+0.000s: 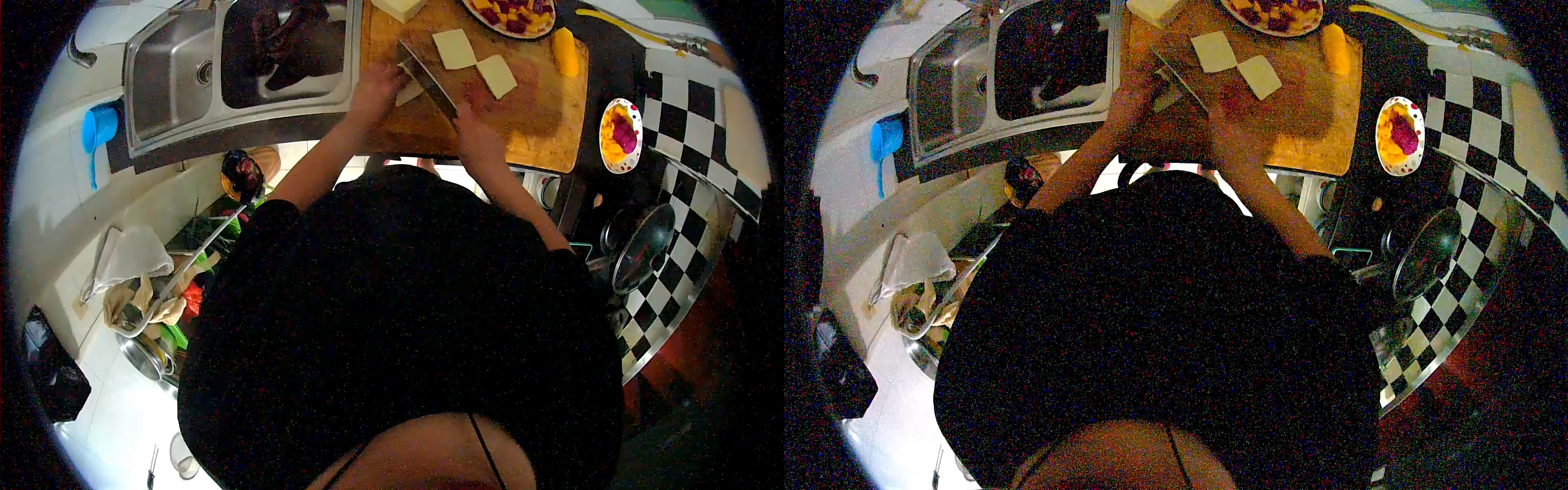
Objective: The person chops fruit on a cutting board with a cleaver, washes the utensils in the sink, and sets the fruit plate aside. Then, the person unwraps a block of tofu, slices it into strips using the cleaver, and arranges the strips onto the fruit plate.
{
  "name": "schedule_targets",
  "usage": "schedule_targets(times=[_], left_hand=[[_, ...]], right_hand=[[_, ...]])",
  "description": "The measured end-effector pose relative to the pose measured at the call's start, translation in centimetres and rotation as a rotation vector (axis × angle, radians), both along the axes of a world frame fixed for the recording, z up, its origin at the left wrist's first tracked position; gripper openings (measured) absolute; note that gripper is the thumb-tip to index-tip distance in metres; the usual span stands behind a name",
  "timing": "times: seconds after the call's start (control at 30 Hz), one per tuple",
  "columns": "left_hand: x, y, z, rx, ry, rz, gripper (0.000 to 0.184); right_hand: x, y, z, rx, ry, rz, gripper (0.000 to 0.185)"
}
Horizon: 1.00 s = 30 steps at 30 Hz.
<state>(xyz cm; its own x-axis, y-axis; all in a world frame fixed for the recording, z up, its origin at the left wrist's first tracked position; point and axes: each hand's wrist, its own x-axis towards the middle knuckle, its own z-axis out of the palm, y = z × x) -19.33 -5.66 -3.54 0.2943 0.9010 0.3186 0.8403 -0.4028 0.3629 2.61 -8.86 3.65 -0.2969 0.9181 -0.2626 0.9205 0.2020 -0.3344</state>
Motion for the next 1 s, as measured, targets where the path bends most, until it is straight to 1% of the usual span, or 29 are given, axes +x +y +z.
schedule_targets(times=[0.07,0.1,0.17,0.23,0.3,0.37,0.4,0.47,0.53,0.57,0.67,0.77,0.8,0.87,0.93,0.97,1.0], left_hand=[[0.2,0.1,0.2,-0.025,0.000,-0.034,0.033],[0.2,-0.1,0.0,-0.007,0.012,-0.012,0.033],[0.2,-0.2,-0.2,0.015,0.024,-0.002,0.033],[0.1,0.5,0.1,0.022,-0.049,-0.051,0.032],[0.2,0.3,0.6,-0.001,-0.032,-0.029,0.030],[0.6,0.1,0.7,-0.030,-0.023,-0.014,0.028],[0.6,0.2,0.6,-0.035,-0.004,-0.010,0.026],[0.3,0.4,0.1,-0.039,0.016,-0.003,0.024],[-0.2,1.0,-0.3,0.043,-0.057,-0.081,0.025],[-0.2,0.8,-0.6,0.041,-0.057,-0.079,0.025],[0.5,-0.2,0.7,0.016,-0.025,0.008,0.028],[0.4,-0.2,0.5,-0.005,-0.021,0.050,0.029],[0.2,-0.5,0.1,-0.055,-0.045,0.025,0.030],[-0.1,-0.3,-0.1,-0.096,-0.066,-0.005,0.032],[0.2,-0.1,0.0,-0.155,-0.191,0.039,0.032],[0.3,-0.4,0.1,-0.159,-0.195,0.034,0.032],[0.3,-0.7,0.8,-0.190,-0.113,0.035,0.031]], right_hand=[[0.1,0.3,-1.6,0.044,-0.128,0.093,0.018],[0.1,0.8,-1.8,0.047,-0.126,0.093,0.018],[0.4,1.0,-1.7,0.017,0.034,0.002,0.018],[0.2,0.9,-0.3,0.045,0.067,-0.014,0.017],[-0.2,0.5,1.7,0.064,0.100,-0.026,0.017],[-0.5,0.0,4.1,-0.087,0.006,-0.020,0.015],[-0.3,-0.1,3.9,-0.083,0.003,-0.028,0.015],[-0.2,-0.4,3.0,0.111,0.105,0.072,0.015],[-0.6,-0.5,2.9,0.113,0.114,0.065,0.016],[-0.8,-0.6,2.7,0.113,0.121,0.056,0.016],[-1.0,-1.1,0.0,0.171,0.128,0.000,0.017],[-1.4,0.1,-1.8,0.216,0.087,-0.047,0.018],[-1.6,0.2,-1.8,0.227,0.077,-0.063,0.018],[-1.8,1.1,0.9,-0.078,0.133,-0.071,0.018],[-1.9,0.6,3.3,-0.058,0.126,-0.067,0.018],[-1.8,0.1,3.9,-0.043,0.122,-0.061,0.017],[-1.5,-0.4,3.9,-0.046,0.119,-0.065,0.017]])
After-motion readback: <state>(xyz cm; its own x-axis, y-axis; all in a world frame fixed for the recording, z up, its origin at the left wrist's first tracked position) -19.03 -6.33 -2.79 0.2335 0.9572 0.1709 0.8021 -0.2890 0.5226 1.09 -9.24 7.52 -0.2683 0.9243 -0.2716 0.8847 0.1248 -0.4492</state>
